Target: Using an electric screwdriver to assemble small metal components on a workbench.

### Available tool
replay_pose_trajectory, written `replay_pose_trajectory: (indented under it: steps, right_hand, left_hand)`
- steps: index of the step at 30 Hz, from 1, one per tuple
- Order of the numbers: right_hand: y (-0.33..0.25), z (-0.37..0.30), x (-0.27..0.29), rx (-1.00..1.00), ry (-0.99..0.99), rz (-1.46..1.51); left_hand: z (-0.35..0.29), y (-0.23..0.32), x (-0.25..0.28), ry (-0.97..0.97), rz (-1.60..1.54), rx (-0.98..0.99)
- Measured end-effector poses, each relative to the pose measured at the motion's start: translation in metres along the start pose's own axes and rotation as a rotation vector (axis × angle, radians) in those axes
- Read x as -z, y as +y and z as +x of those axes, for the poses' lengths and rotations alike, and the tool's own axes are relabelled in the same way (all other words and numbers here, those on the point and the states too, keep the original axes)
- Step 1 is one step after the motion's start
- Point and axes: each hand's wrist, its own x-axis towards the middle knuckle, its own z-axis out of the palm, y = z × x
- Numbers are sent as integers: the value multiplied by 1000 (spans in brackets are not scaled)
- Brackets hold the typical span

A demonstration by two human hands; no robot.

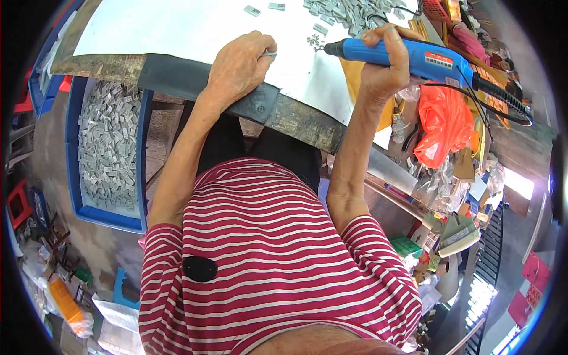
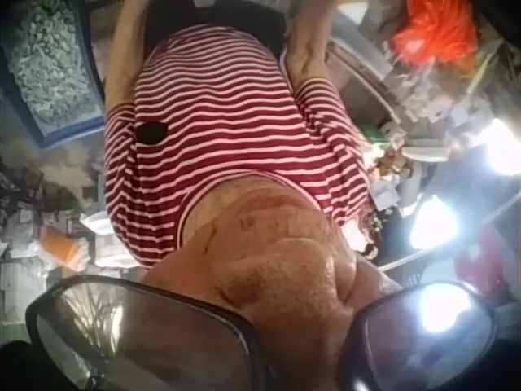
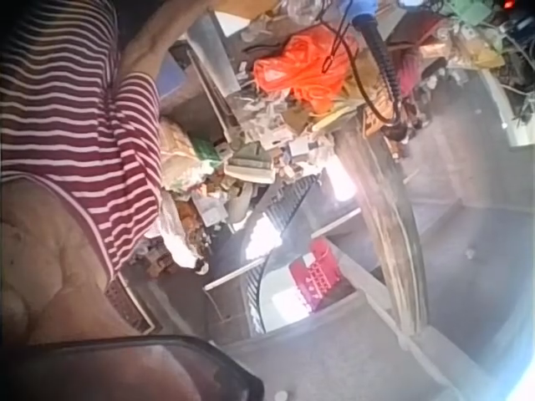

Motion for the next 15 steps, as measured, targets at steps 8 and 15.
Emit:
replay_pose_trajectory:
  steps: [8, 15]
  right_hand:
    - [-10, -8, -7, -4, 17, 38]
    - [-7, -13, -15, -36, -16, 129]
  left_hand:
    - [-4, -4, 1, 58, -62, 2]
    - [-26, 13, 49, 199, -334, 303]
